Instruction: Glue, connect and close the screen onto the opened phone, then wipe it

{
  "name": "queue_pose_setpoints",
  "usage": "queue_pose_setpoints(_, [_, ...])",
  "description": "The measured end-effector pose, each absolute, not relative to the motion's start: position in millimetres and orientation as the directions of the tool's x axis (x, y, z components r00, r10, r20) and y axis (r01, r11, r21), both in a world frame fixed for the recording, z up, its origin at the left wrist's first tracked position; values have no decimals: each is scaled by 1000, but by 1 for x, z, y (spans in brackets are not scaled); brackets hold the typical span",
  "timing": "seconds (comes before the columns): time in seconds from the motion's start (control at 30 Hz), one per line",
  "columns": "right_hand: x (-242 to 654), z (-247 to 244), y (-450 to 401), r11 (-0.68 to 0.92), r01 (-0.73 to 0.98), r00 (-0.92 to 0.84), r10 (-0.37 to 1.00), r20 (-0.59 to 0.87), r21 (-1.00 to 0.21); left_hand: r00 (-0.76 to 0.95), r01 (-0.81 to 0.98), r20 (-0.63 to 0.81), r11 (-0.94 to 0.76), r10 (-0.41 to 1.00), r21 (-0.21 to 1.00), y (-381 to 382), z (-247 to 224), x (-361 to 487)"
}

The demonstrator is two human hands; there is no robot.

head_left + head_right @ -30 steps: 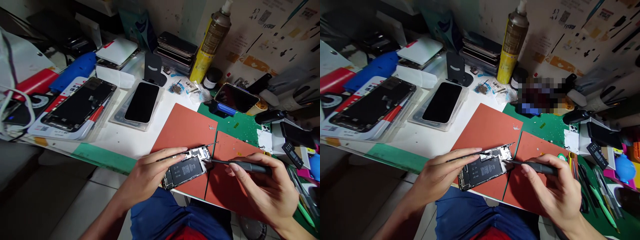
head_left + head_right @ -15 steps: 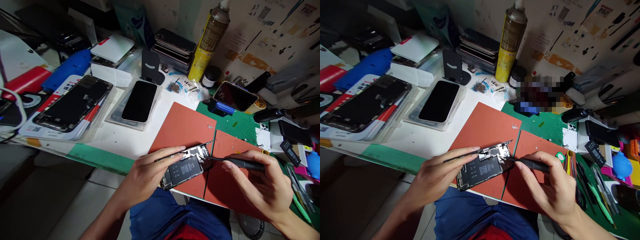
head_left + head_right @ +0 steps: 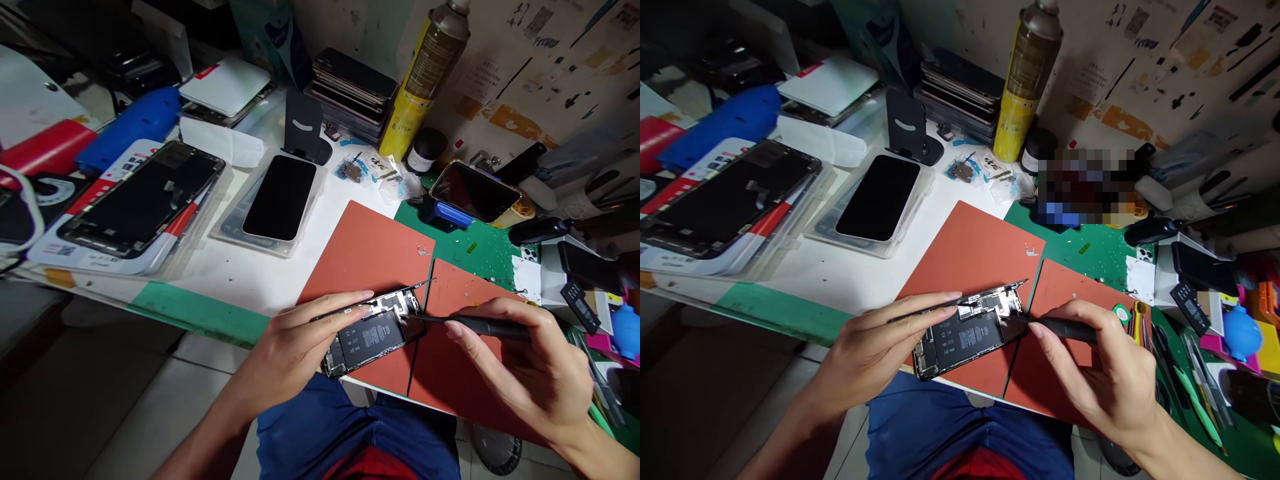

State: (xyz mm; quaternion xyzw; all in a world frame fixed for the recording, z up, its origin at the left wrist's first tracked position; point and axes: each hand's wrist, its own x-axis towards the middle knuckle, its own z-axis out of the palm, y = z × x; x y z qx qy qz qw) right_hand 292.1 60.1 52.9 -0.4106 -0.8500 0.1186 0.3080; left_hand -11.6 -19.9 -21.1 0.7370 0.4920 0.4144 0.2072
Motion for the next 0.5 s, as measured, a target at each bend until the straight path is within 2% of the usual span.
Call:
queue_pose_setpoints(0.17, [292, 57, 60, 677, 604, -534, 735, 418, -420, 170, 557, 396, -419, 902, 717, -21, -21, -12])
queue_pose_setpoints(0.4, [287, 62, 62, 725, 624, -588, 682, 436, -292, 164, 562, 390, -411, 906, 718, -22, -20, -12])
queue_pose_setpoints(0.5, [287, 64, 62, 731, 619, -600, 676, 427, -287, 164, 557, 393, -413, 905, 721, -22, -21, -12])
